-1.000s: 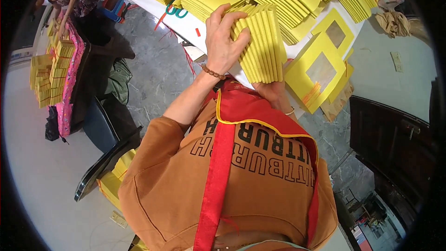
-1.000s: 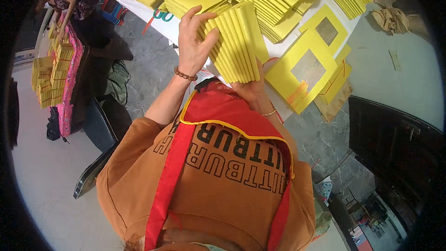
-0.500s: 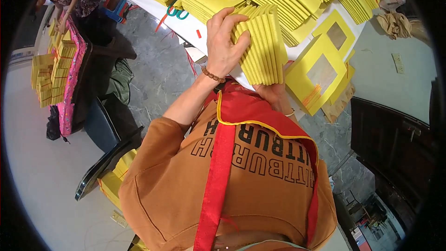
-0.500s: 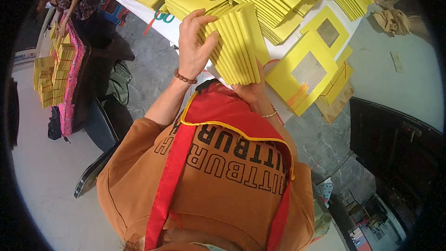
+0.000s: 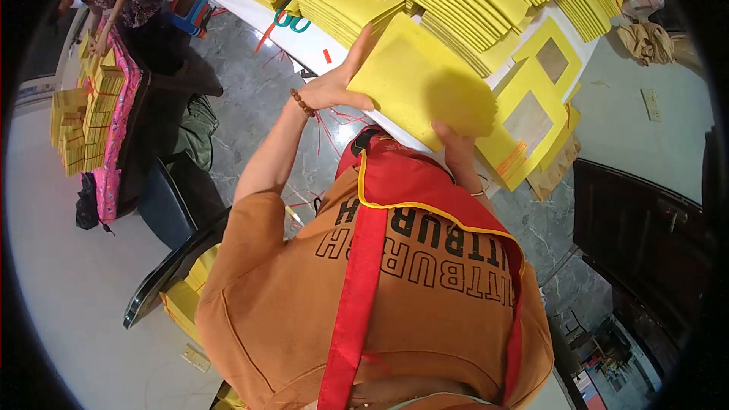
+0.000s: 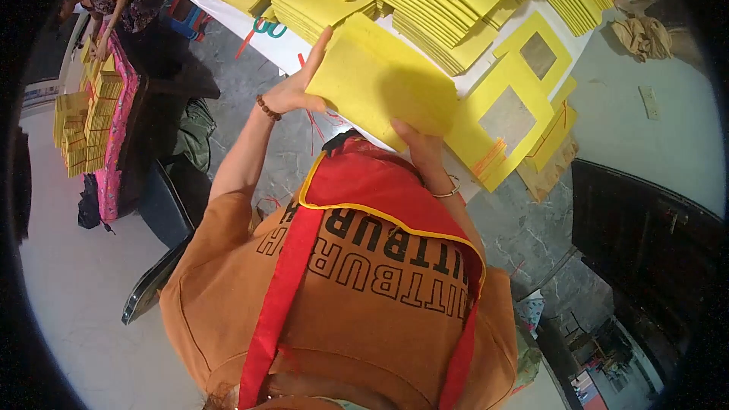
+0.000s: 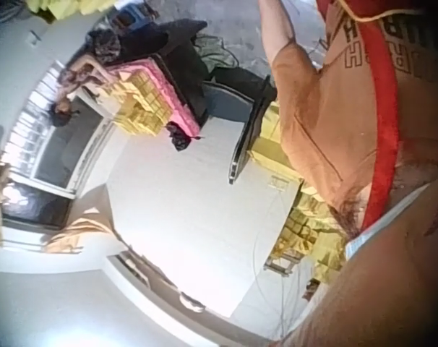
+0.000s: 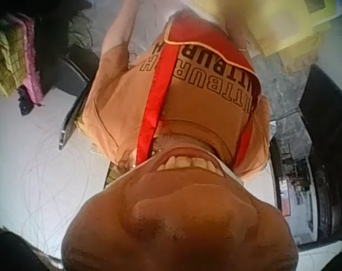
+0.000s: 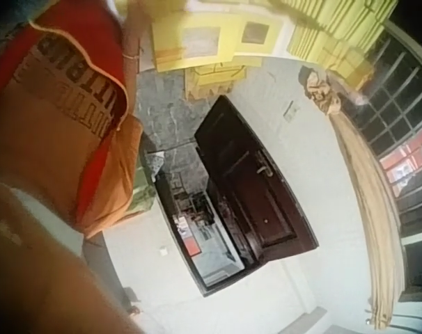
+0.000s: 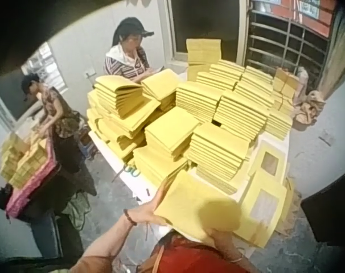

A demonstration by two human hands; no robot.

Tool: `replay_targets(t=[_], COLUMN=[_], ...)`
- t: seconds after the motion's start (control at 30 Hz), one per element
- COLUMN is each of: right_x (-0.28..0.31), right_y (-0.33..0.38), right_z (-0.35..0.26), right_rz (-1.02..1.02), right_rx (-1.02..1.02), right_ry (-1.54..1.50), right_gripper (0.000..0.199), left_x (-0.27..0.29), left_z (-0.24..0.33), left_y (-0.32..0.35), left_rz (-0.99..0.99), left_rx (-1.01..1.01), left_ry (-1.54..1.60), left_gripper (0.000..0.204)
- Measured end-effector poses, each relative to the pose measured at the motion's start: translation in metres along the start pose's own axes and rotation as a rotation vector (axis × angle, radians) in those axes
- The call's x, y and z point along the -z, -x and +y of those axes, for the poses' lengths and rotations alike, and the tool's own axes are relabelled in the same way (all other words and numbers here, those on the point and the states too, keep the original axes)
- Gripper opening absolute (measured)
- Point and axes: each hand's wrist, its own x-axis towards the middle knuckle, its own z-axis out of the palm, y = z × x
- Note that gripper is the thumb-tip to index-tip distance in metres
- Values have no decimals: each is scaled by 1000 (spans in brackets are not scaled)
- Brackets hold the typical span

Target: Applying silver foil squares manually onto yellow paper folders.

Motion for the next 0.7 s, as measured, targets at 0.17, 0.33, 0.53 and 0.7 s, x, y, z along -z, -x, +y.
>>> replay_targets(t=[0.17, 0.33, 0.53, 0.7], right_x=[31, 11, 26, 6], right_y=[16, 5, -7, -14], right_z=[35, 0, 11, -50], right_rz=[-112, -139, -258, -106], right_rx=[-246, -133, -310, 301], right_ry=[284, 173, 115, 162], right_gripper=[62, 69, 95, 122], left_x=[8, -5, -6, 4], left_z=[-1, 1, 14, 47], left_y=[8, 11, -5, -12], left_rz=[-188, -119, 180, 110], left_rx=[146, 354, 28, 86], left_ry=[208, 161, -47, -265], left_gripper=[131, 122, 111, 105])
